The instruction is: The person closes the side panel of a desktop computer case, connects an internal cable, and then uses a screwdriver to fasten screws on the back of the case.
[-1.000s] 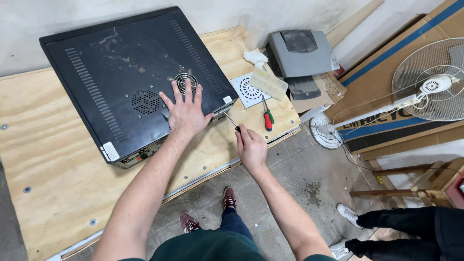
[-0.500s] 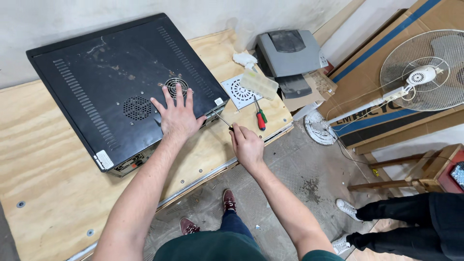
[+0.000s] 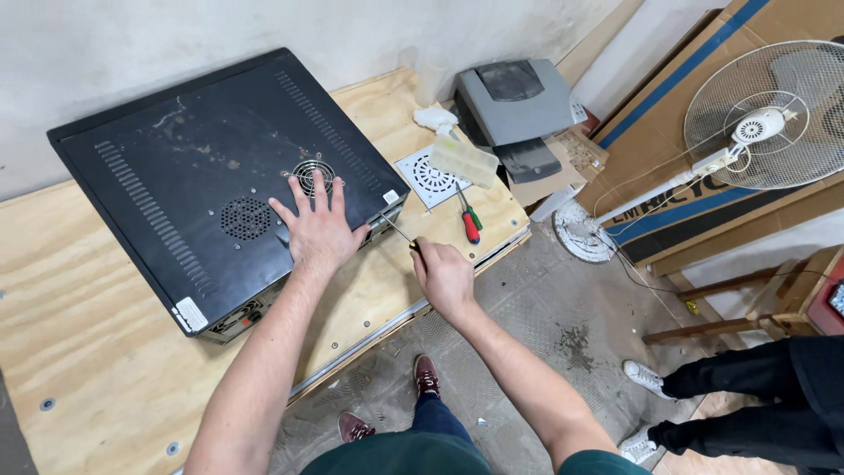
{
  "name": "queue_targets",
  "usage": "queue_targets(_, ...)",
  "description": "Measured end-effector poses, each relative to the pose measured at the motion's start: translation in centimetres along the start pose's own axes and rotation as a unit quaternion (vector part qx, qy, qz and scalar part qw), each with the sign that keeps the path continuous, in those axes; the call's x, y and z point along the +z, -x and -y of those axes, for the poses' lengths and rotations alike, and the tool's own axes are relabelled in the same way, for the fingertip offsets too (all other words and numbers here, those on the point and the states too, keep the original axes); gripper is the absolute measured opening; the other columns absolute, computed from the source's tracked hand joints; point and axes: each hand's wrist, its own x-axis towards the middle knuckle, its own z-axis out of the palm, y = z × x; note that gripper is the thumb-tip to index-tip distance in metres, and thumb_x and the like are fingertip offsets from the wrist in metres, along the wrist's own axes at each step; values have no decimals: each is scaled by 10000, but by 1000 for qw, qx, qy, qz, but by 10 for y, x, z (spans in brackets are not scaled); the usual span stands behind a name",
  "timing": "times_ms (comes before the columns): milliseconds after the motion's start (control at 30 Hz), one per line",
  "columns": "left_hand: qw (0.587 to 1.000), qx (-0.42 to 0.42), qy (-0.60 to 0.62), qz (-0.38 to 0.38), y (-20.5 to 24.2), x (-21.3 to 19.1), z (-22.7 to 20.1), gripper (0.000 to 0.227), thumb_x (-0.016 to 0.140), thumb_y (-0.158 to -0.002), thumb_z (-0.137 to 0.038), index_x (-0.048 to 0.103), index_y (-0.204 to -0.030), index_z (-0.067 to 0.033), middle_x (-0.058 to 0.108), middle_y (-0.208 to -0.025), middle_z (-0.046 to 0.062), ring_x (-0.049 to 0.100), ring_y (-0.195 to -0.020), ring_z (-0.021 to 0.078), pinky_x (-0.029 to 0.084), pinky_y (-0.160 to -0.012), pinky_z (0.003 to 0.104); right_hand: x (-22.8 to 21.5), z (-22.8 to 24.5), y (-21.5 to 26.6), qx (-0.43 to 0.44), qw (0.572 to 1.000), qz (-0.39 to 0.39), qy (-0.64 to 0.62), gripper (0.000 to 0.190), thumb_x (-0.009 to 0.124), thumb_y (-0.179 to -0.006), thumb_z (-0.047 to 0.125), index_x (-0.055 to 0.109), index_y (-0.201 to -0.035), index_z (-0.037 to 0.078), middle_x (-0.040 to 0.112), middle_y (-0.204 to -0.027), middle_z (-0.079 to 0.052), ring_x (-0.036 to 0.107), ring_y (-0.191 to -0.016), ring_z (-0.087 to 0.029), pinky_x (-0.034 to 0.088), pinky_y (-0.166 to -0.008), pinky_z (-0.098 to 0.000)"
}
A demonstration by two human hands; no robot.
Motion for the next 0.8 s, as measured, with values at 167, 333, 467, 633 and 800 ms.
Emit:
queue_targets(167,1000,0,4,-8,-3,1,0,1068,565,-978,-817,331,-1815,-197,231,-1905,178,104,-1718,568,75,-1254,902,11,-2,-16,248,889,101,-373,295,727,-1081,272,808,-1234,33,726,-785,-125,604,-602,-184,480,-498,-325)
queue_targets(333,1000,-5,2,-22,-2,5,-1,1065,584,-971,-813,345,-1813,-206,245,-1906,162,114,-1726,548,64,-1266,893,1,-16,-34,452,578,217,-644,264,731,-999,179,709,-1177,-15,611,-769,-126,396,-412,-27,270,-346,-170)
queue_targets(467,1000,0,-3,-28,1,8,0,1059,587,-970,-808,365,-1810,-204,260,-1905,163,135,-1727,545,72,-1266,889,20,-25,-13,280,881,100,-369,291,838,-880,172,815,-1162,106,733,-867,-63,730,-701,-201,574,-553,-291)
queue_targets(633,999,3,14,-30,-1,7,1,1054,566,-981,-821,374,-1806,-193,270,-1900,178,145,-1724,554,76,-1260,897,25,-10,2,-31,998,-45,-4,265,768,-1030,284,845,-1257,171,795,-975,-12,813,-882,-170,660,-709,-281)
queue_targets(800,1000,-9,6,-22,-1,6,-1,1059,559,-969,-839,366,-1809,-224,260,-1906,154,129,-1730,535,81,-1272,883,-67,23,-48,433,705,182,-531,340,715,-986,227,813,-1152,-52,706,-737,-132,482,-416,-89,375,-348,-256)
